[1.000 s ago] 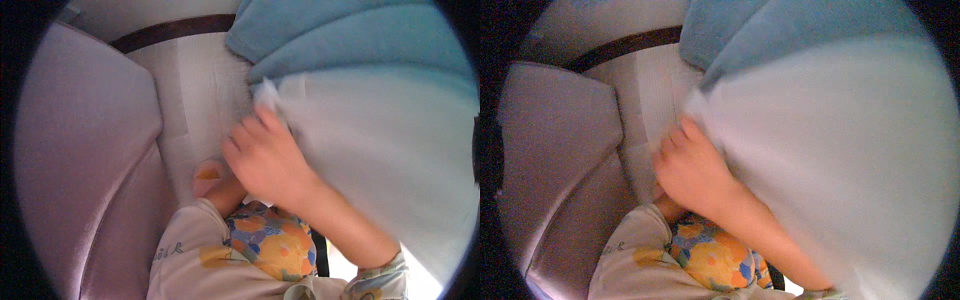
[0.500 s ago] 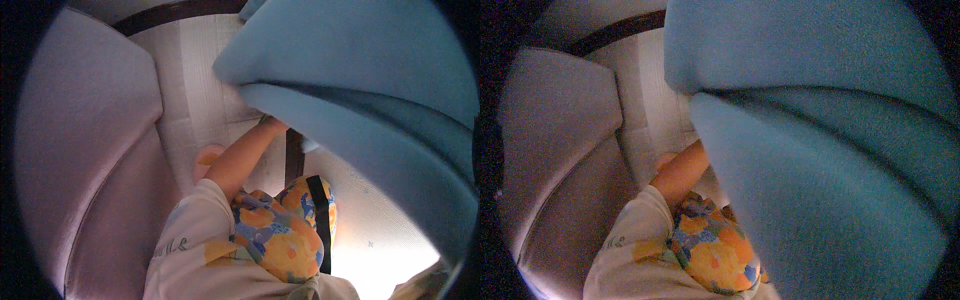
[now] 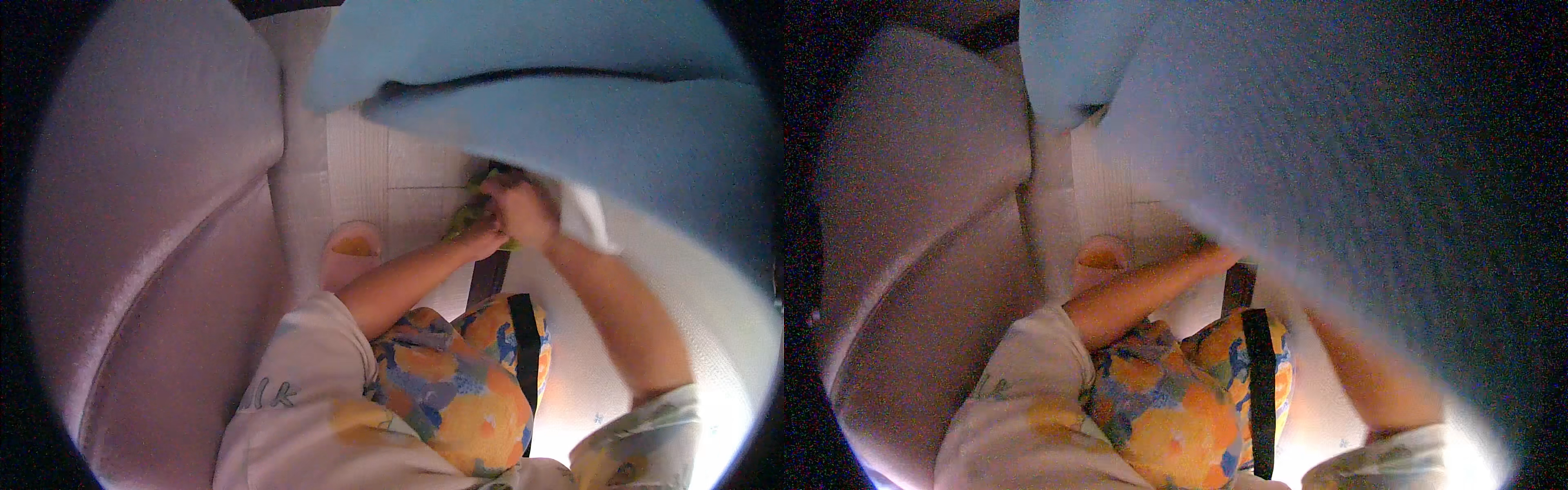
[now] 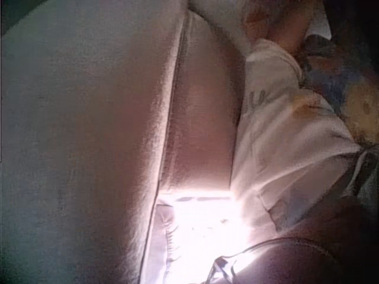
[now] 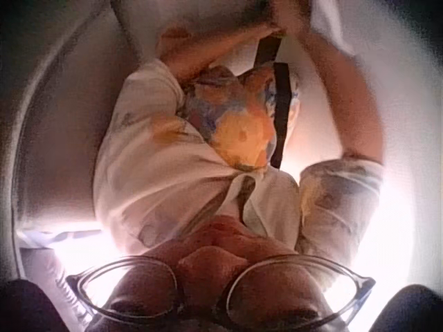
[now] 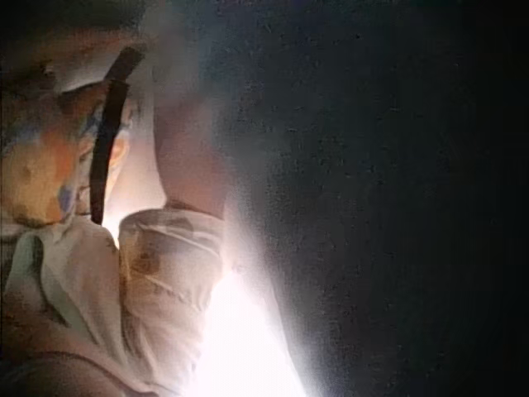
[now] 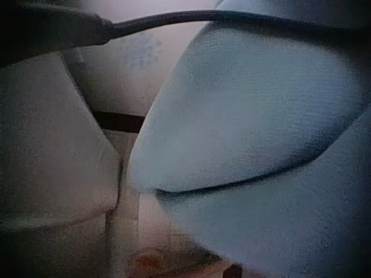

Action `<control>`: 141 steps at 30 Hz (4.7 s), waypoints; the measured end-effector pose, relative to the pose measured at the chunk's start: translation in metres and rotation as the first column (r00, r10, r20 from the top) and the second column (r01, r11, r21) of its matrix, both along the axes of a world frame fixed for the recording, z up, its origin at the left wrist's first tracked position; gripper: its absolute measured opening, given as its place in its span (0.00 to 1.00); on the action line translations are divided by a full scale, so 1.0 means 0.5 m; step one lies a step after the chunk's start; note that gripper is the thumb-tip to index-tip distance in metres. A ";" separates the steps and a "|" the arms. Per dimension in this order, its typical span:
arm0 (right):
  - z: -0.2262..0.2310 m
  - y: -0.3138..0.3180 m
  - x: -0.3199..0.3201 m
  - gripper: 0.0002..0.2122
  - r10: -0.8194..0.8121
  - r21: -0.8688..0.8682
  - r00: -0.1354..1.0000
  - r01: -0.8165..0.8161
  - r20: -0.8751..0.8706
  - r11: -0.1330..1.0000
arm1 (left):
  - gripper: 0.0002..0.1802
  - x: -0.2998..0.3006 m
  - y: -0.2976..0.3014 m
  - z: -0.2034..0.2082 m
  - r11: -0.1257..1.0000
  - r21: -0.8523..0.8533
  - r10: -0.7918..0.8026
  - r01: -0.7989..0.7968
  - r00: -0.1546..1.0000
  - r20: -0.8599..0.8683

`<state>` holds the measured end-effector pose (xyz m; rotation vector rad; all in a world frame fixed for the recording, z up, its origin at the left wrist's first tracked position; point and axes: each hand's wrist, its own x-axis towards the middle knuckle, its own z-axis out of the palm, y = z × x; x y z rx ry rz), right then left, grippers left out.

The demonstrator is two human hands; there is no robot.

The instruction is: The person wrings out a green cloth in a bucket of water and then wipes various surfaces in a bedroom. They clean the floor, the base of a bed, the wall near a window, and the door frame using the damp cloth.

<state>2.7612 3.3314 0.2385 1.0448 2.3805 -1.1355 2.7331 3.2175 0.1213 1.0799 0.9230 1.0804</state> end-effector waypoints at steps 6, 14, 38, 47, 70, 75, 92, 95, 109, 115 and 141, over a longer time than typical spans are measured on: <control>0.016 -0.022 0.004 0.10 0.410 0.155 0.651 -0.631 0.639 0.760 | 0.22 0.010 0.013 0.015 0.981 -0.057 -0.191 0.185 0.975 -0.117; -0.102 -0.101 0.116 0.13 0.432 0.077 0.421 -0.781 0.797 0.619 | 0.18 -0.119 0.100 0.067 0.922 -0.239 -0.379 0.305 0.836 -0.397; -0.256 -0.229 0.470 0.20 0.300 0.147 0.362 -0.818 0.883 0.556 | 0.12 0.069 -0.312 0.442 0.950 -0.226 -0.126 -0.213 0.402 -0.907; -0.315 -0.304 0.533 0.22 0.046 0.358 0.464 -0.739 0.885 0.571 | 0.11 0.281 -0.475 0.350 0.859 -0.497 -0.510 0.121 0.273 -0.815; -0.308 -1.067 0.791 0.26 0.529 -0.273 0.056 -0.808 0.846 0.522 | 0.13 0.142 -0.549 0.422 0.874 -0.420 -0.452 0.244 0.093 -0.887; -0.251 -0.997 0.737 0.27 0.407 -0.130 0.176 -0.774 0.896 0.620 | 0.12 0.109 -0.548 0.351 0.838 -0.323 -0.333 0.440 -0.056 -0.941; -0.359 -1.164 0.727 0.26 0.349 -0.083 0.171 -0.790 0.922 0.607 | 0.08 0.173 -0.692 0.155 0.594 -0.594 -0.532 0.543 -0.288 -0.796; -0.349 -1.226 0.781 0.26 0.431 -0.192 0.140 -0.744 0.891 0.640 | 0.10 0.247 -0.811 0.088 0.667 -0.477 -0.619 0.573 0.070 -0.782; -0.440 -1.004 0.726 0.26 0.222 0.089 0.315 -0.734 0.923 0.673 | 0.07 0.364 -0.938 0.089 0.807 -0.462 -0.576 0.368 0.317 -0.754; -0.440 -0.971 0.736 0.25 0.232 0.050 0.248 -0.775 0.941 0.630 | 0.07 0.250 -0.769 0.067 0.839 -0.341 -0.417 0.424 0.097 -0.904; -0.551 -1.128 0.740 0.28 0.056 0.190 0.333 -0.659 0.941 0.727 | 0.33 0.683 -1.119 -0.385 0.696 -0.706 0.239 -0.134 0.970 0.052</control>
